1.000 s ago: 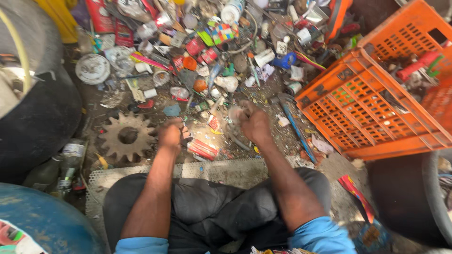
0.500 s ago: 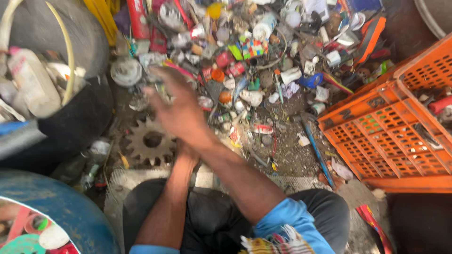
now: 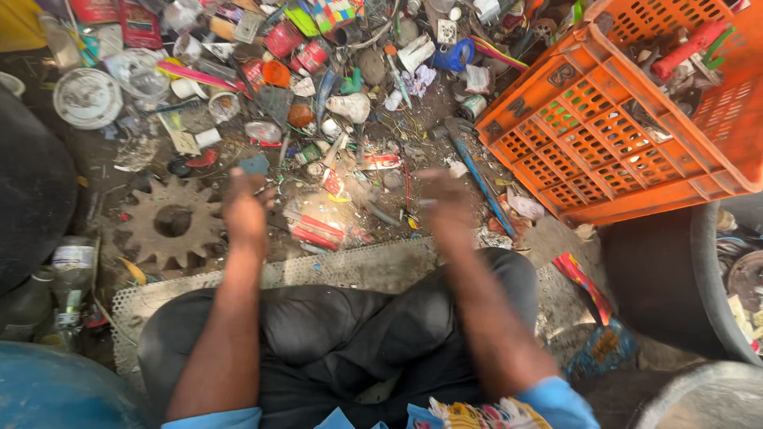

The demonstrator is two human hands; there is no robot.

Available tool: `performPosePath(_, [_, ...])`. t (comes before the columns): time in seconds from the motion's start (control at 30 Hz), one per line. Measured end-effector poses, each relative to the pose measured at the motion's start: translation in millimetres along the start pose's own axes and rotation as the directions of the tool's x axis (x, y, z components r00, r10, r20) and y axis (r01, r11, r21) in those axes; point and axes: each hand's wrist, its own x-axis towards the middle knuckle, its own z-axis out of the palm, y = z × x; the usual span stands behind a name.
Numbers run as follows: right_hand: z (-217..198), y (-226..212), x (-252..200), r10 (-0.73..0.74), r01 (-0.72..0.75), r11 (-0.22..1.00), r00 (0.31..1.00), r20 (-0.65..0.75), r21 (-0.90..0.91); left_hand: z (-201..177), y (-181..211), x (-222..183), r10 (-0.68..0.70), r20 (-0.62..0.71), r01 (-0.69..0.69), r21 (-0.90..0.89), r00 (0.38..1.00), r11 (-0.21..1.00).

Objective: The person sorts through a pile of scrap materials, picking up various metal and plastic components and placing them into different containers.

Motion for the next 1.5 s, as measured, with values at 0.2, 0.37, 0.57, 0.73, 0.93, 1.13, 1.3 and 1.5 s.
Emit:
performPosePath(0.2, [-167.1,269.0,-6.5,0.704,-0.724,0.689,0.656,0.272,-0.034,13.0,53.2,-22.8,-0.007,0.0,0.007,-0.026,1.0,1.0])
performPosePath(0.37, [-140.3,341.5,-41.0,0.769,-0.608,0.627,0.385,0.51,-0.487,29.8,50.5,-32.5,0.012,0.089,-0.019,0.074,0.996,0.997])
performPosePath(0.57, [14.3,208.2,-5.9,0.05,-0.322,0.926,0.624,0.78,0.198,26.7,17.8,-15.5,0.017,0.113,-0.037,0.18,0.994,0.983])
performPosePath(0.73, [69.7,-12.1,43.5,-0.035,0.002,0.999,0.113,0.993,0.035,11.1,-4.9,-5.9,-0.06,0.075,0.045,0.19,0.995,0.981])
performPosePath(0.93, [59.9,37.6,49.7,-0.208,0.071,0.978,0.331,0.92,0.195,9.9,6.9,-3.3,-0.079,0.081,0.058,0.239,0.994,0.969])
performPosePath(1.13, [-96.2,191.9,23.6,-0.058,-0.085,0.965,0.852,0.521,0.248,32.1,20.6,-17.6,-0.052,0.181,0.018,0.186,0.982,0.982])
performPosePath(1.3, [-222.7,315.1,-20.8,0.772,-0.501,0.635,0.383,0.507,-0.588,41.9,31.4,-26.1,-0.03,0.177,-0.019,0.27,0.984,0.963])
performPosePath(1.5, [-133.2,279.5,-27.8,0.488,-0.429,0.865,0.6,0.634,-0.26,48.8,5.3,-14.9,0.026,0.219,-0.08,0.241,0.975,0.967])
